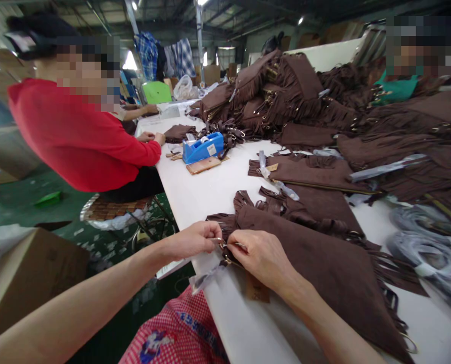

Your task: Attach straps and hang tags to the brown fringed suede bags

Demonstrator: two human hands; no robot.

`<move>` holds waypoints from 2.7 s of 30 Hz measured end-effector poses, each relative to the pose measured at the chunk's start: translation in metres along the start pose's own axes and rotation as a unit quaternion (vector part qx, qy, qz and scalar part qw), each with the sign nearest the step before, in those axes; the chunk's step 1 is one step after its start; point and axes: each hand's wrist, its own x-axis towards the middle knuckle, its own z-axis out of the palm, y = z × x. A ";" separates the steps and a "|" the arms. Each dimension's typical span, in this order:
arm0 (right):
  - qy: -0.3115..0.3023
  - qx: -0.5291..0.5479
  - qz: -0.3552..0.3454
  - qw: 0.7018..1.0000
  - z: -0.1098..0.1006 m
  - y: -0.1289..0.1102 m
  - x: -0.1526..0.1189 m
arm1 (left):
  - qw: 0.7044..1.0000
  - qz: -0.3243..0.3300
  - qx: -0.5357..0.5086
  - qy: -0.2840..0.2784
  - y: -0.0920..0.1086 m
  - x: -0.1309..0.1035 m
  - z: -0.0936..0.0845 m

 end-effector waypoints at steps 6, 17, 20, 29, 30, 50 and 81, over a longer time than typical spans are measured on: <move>-0.010 -0.056 0.020 0.998 -0.001 -0.007 0.002 | 0.998 0.010 0.056 0.010 0.001 -0.001 0.003; -0.027 -0.057 0.038 0.997 -0.002 -0.015 0.002 | 0.997 -0.064 -0.030 -0.014 0.010 -0.004 -0.006; -0.024 -0.025 0.040 0.999 0.000 -0.012 0.003 | 0.997 -0.064 -0.027 -0.030 0.013 -0.004 -0.008; 0.000 -0.005 0.036 0.999 0.013 -0.009 0.003 | 0.995 -0.078 0.030 -0.046 0.012 0.010 -0.012; -0.001 -0.015 0.034 0.999 0.015 -0.009 0.003 | 0.995 -0.078 0.033 -0.050 0.010 0.011 -0.011; 0.029 -0.069 -0.084 0.994 0.033 -0.017 -0.003 | 0.978 -0.108 0.092 -0.151 0.010 0.027 -0.018; 0.076 0.117 -0.167 0.976 0.042 -0.006 0.000 | 0.990 -0.109 0.009 -0.091 0.002 0.022 -0.022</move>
